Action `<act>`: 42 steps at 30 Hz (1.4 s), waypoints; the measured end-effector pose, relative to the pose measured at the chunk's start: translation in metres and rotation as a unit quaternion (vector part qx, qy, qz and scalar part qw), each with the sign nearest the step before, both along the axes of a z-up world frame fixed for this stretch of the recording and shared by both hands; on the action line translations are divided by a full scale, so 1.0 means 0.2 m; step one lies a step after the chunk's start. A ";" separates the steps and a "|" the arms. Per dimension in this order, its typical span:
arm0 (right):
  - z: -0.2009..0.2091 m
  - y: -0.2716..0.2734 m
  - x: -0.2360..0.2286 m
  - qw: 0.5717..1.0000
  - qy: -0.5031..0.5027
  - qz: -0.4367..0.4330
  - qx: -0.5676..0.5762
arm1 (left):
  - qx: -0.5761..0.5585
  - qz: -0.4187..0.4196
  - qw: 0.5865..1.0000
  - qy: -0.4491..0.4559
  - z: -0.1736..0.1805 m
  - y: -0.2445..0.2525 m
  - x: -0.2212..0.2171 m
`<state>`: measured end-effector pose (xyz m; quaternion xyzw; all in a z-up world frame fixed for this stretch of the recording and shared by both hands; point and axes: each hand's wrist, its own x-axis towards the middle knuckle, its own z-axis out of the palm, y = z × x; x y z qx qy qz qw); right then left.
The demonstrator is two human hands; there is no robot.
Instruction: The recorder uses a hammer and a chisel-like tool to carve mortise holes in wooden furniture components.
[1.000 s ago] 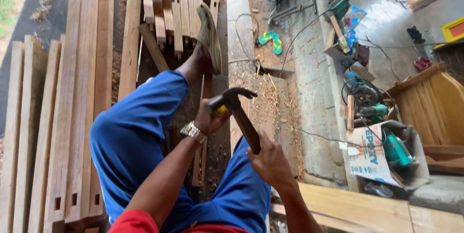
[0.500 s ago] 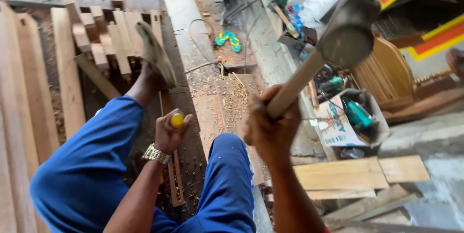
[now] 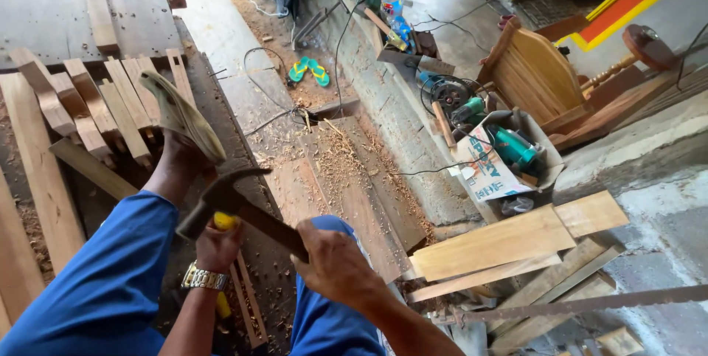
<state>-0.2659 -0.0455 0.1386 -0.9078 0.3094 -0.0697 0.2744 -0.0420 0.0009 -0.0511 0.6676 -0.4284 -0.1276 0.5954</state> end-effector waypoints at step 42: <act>-0.11 0.06 -0.02 0.999 0.017 -0.007 0.028 | 0.084 0.010 0.994 0.070 -0.23 0.06 0.05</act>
